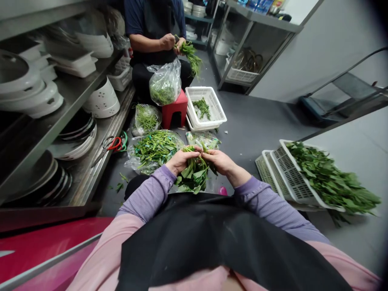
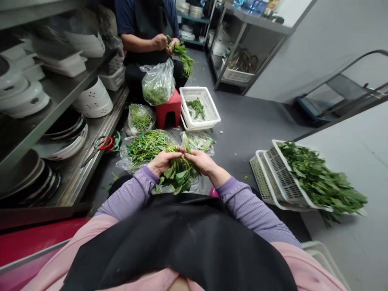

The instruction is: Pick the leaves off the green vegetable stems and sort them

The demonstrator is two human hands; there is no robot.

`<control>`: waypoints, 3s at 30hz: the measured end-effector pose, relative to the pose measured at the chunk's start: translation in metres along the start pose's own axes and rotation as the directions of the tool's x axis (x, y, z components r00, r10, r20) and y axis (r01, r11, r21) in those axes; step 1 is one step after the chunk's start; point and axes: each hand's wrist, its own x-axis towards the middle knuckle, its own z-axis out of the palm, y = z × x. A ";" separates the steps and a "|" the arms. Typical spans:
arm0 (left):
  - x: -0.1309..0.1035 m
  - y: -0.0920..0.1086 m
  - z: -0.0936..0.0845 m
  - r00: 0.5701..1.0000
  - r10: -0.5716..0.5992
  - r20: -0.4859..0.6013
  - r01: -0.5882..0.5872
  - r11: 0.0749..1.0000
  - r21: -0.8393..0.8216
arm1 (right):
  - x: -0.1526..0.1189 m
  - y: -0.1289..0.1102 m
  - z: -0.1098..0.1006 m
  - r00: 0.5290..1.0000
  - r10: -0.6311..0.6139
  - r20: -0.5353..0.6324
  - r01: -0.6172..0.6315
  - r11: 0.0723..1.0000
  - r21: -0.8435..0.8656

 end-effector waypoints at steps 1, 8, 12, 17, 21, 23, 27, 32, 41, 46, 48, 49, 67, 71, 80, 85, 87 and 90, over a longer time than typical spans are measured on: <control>0.000 0.001 -0.002 1.000 -0.026 -0.011 0.026 1.000 -0.008 | 0.002 0.000 -0.002 1.000 -0.014 0.011 0.014 1.000 0.006; 0.002 0.016 -0.015 0.964 0.157 -0.213 -0.109 0.969 0.221 | 0.005 -0.011 -0.024 0.994 -0.065 0.089 0.081 0.977 -0.199; -0.002 0.014 -0.011 0.975 0.183 -0.123 -0.110 0.886 0.450 | 0.007 -0.020 -0.025 0.970 0.061 0.235 0.030 0.930 -0.366; -0.005 0.006 -0.003 0.980 0.198 -0.012 -0.183 0.926 0.330 | 0.015 -0.015 -0.014 0.923 0.163 0.349 -0.067 0.960 -0.273; -0.006 0.012 -0.006 0.965 0.260 -0.022 -0.237 0.910 0.341 | 0.016 -0.006 -0.011 0.936 0.166 0.310 -0.140 0.985 -0.105; -0.006 0.016 -0.009 0.958 0.267 -0.099 -0.219 0.912 0.347 | 0.017 -0.004 -0.016 0.967 0.133 0.219 -0.124 0.991 -0.056; -0.006 0.023 -0.012 0.949 0.248 -0.196 -0.173 0.927 0.334 | 0.022 -0.005 -0.034 0.998 -0.055 0.018 0.056 0.996 -0.073; -0.004 0.022 -0.011 0.944 0.254 -0.210 -0.185 0.936 0.300 | 0.016 -0.018 -0.044 0.954 -0.274 -0.124 0.242 0.945 -0.222; -0.005 0.017 -0.010 0.942 0.283 -0.180 -0.219 0.925 0.312 | 0.013 -0.004 -0.001 0.982 0.017 0.189 0.058 0.921 -0.385; -0.005 0.019 -0.014 0.936 0.308 -0.170 -0.229 0.901 0.369 | 0.016 -0.003 -0.010 0.958 0.118 0.262 -0.072 0.981 -0.180; -0.004 0.022 -0.016 0.924 0.334 -0.188 -0.245 0.892 0.380 | 0.016 -0.005 -0.014 0.952 0.152 0.267 -0.115 0.982 -0.147; -0.005 0.024 -0.018 0.917 0.344 -0.200 -0.252 0.891 0.378 | 0.017 -0.005 -0.016 0.952 0.161 0.259 -0.129 0.982 -0.138; -0.013 0.045 -0.031 0.862 0.365 -0.352 -0.237 0.904 0.356 | 0.120 -0.046 -0.016 0.974 -0.060 -0.217 0.007 0.971 -0.238; -0.012 0.045 -0.032 0.855 0.383 -0.350 -0.245 0.893 0.378 | 0.092 -0.038 0.005 0.990 0.106 0.093 -0.074 0.954 -0.290; -0.009 0.028 -0.023 0.948 0.226 -0.225 -0.154 0.942 0.298 | 0.040 -0.021 0.020 0.877 0.216 0.429 -0.129 0.966 -0.223; -0.008 0.027 -0.022 0.906 0.297 -0.301 -0.185 0.919 0.348 | 0.039 -0.011 0.021 0.886 0.242 0.395 -0.259 0.966 -0.010; -0.008 0.027 -0.022 0.904 0.310 -0.295 -0.190 0.908 0.373 | 0.039 -0.008 0.022 0.864 0.290 0.412 -0.331 0.943 0.030; -0.008 0.023 -0.019 0.892 0.351 -0.284 -0.221 0.887 0.405 | 0.040 -0.002 0.024 0.903 0.271 0.335 -0.303 0.952 0.048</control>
